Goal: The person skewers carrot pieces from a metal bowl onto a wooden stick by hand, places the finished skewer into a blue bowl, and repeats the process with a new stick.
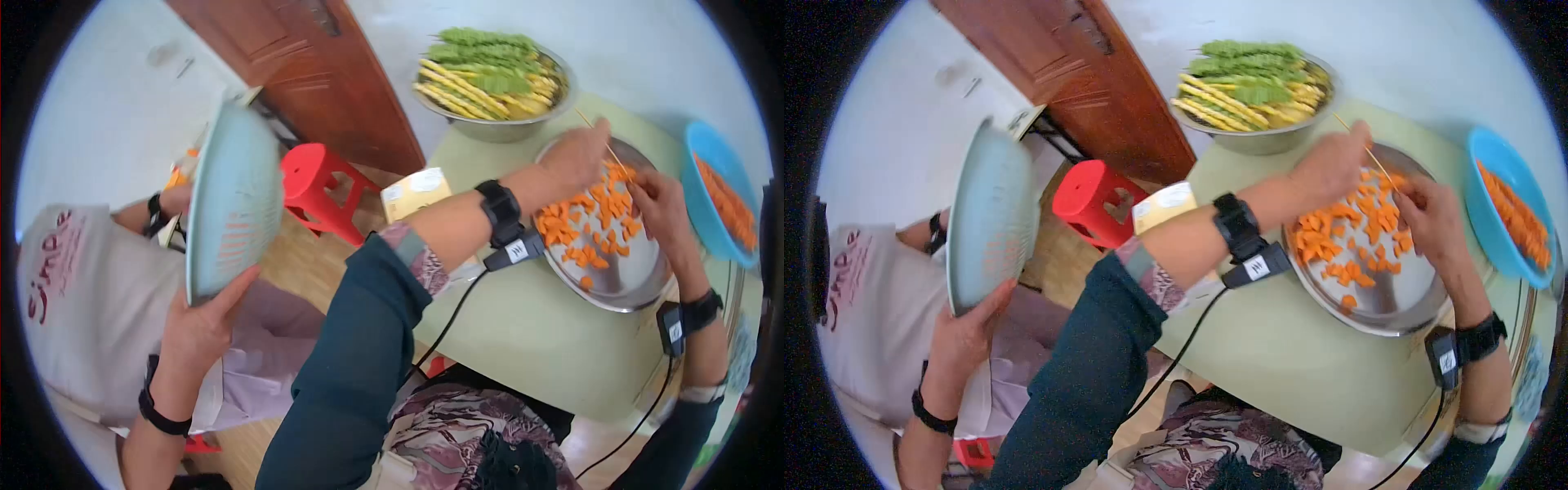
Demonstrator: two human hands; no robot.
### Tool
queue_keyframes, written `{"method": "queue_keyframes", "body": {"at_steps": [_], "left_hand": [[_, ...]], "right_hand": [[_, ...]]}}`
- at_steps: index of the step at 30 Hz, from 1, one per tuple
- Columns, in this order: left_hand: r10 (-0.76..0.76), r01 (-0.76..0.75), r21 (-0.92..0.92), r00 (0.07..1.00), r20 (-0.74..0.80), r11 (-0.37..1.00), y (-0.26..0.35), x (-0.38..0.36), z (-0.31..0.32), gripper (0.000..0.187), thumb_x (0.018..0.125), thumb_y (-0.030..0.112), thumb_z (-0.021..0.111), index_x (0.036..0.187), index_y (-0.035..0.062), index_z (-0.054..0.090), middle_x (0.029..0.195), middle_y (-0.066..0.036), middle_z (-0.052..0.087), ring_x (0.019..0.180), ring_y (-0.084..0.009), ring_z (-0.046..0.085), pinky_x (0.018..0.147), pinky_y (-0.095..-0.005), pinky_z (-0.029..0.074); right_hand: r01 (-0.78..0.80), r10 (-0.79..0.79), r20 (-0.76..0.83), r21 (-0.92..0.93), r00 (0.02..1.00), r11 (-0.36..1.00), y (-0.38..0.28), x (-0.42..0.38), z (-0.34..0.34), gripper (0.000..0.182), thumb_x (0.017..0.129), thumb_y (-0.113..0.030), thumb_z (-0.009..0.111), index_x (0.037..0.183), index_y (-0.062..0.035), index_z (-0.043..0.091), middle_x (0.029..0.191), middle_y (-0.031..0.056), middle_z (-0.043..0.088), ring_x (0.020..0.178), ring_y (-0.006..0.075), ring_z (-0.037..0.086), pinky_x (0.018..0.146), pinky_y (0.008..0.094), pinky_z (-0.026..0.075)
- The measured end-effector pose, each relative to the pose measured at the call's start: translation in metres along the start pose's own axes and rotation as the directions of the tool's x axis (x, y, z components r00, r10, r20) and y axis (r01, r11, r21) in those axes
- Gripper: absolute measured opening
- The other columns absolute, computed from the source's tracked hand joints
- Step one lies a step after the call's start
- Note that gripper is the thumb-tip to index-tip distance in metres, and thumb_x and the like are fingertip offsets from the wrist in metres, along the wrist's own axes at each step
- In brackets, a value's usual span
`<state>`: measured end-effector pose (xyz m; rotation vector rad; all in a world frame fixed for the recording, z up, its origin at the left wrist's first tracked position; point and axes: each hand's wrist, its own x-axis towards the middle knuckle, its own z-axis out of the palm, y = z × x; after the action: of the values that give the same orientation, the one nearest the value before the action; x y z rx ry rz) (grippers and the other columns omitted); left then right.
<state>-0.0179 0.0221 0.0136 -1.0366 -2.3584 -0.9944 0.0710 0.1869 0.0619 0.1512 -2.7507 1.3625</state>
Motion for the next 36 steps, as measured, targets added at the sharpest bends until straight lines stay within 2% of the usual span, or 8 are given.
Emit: {"method": "queue_keyframes", "body": {"at_steps": [3, 5, 11, 16, 20, 24, 32, 36], "left_hand": [[-0.004, -0.008, 0.062, 0.982, 0.188, 0.998, 0.023, -0.009, -0.015, 0.020, 0.070, 0.004, 0.054, 0.084, -0.0027, 0.041, 0.064, -0.024, 0.055, 0.062, -0.0404, 0.056, 0.052, -0.0475, 0.042], [0.000, -0.020, 0.091, 0.978, 0.210, 0.996, 0.015, -0.007, 0.009, 0.020, 0.069, 0.003, 0.054, 0.083, -0.0036, 0.041, 0.063, -0.024, 0.055, 0.061, -0.0396, 0.056, 0.051, -0.0466, 0.042], [0.016, -0.003, -0.053, 0.970, 0.244, 0.999, 0.036, -0.007, -0.018, 0.017, 0.069, -0.001, 0.053, 0.081, -0.0055, 0.043, 0.063, -0.024, 0.056, 0.060, -0.0372, 0.058, 0.052, -0.0440, 0.044], [-0.024, -0.011, 0.107, 0.949, 0.313, 0.994, 0.041, -0.009, -0.018, 0.028, 0.077, 0.010, 0.049, 0.102, -0.0023, 0.048, 0.073, -0.022, 0.060, 0.067, -0.0337, 0.060, 0.053, -0.0419, 0.044], [0.002, -0.043, 0.160, 0.969, 0.246, 0.986, 0.050, -0.017, -0.016, 0.039, 0.079, 0.016, 0.049, 0.116, 0.0029, 0.046, 0.068, -0.021, 0.059, 0.063, -0.0352, 0.058, 0.054, -0.0455, 0.044], [0.291, -0.293, 0.001, 0.949, 0.117, 0.956, 0.016, -0.019, -0.016, 0.030, 0.079, 0.013, 0.050, 0.108, 0.0062, 0.052, 0.065, -0.022, 0.056, 0.061, -0.0383, 0.056, 0.056, -0.0464, 0.044], [0.121, -0.093, -0.099, 0.934, 0.335, 0.991, 0.000, -0.029, -0.026, 0.017, 0.077, 0.009, 0.055, 0.092, 0.0019, 0.060, 0.072, -0.019, 0.059, 0.063, -0.0306, 0.059, 0.060, -0.0351, 0.047], [0.100, -0.040, -0.154, 0.910, 0.403, 0.987, -0.009, -0.032, -0.031, 0.019, 0.077, 0.009, 0.058, 0.094, 0.0003, 0.060, 0.071, -0.017, 0.059, 0.062, -0.0218, 0.059, 0.059, -0.0310, 0.046]], "right_hand": [[0.125, -0.124, 0.030, -0.009, 0.992, 0.992, 0.020, 0.002, 0.010, 0.015, 0.084, -0.008, 0.052, 0.075, 0.0032, 0.055, 0.051, 0.0069, 0.053, 0.030, 0.0103, 0.040, 0.028, 0.0243, 0.029], [-0.034, 0.032, 0.036, 0.076, 0.999, 0.997, 0.013, -0.001, 0.012, 0.013, 0.084, -0.006, 0.050, 0.076, 0.0033, 0.055, 0.051, 0.0068, 0.054, 0.029, 0.0104, 0.041, 0.027, 0.0237, 0.029], [-0.068, 0.055, 0.095, 0.139, 0.994, 0.988, 0.011, 0.002, 0.011, 0.012, 0.084, -0.005, 0.050, 0.080, 0.0047, 0.055, 0.053, 0.0078, 0.054, 0.030, 0.0108, 0.043, 0.027, 0.0242, 0.031], [-0.007, 0.001, 0.079, 0.081, 0.997, 0.997, 0.015, -0.002, 0.006, 0.013, 0.083, -0.007, 0.052, 0.081, 0.0050, 0.057, 0.053, 0.0067, 0.054, 0.035, 0.0110, 0.046, 0.031, 0.0241, 0.036], [0.198, -0.203, -0.113, -0.059, 0.973, 0.979, 0.057, 0.009, 0.003, 0.015, 0.082, -0.009, 0.054, 0.086, 0.0035, 0.060, 0.057, 0.0063, 0.057, 0.041, 0.0114, 0.051, 0.037, 0.0250, 0.041], [0.111, -0.089, -0.255, 0.075, 0.963, 0.991, 0.044, 0.013, -0.001, 0.018, 0.082, -0.012, 0.053, 0.088, 0.0031, 0.061, 0.059, 0.0097, 0.059, 0.041, 0.0135, 0.053, 0.043, 0.0286, 0.046], [0.085, -0.035, -0.322, 0.144, 0.946, 0.986, 0.055, 0.017, -0.002, 0.020, 0.077, -0.009, 0.055, 0.093, 0.0034, 0.060, 0.062, 0.0117, 0.060, 0.043, 0.0160, 0.056, 0.045, 0.0286, 0.047], [0.267, -0.225, -0.323, 0.093, 0.919, 0.959, 0.060, 0.011, -0.003, 0.005, 0.081, -0.003, 0.052, 0.079, 0.0014, 0.055, 0.059, 0.0041, 0.052, 0.042, 0.0097, 0.044, 0.039, 0.0255, 0.037]]}}
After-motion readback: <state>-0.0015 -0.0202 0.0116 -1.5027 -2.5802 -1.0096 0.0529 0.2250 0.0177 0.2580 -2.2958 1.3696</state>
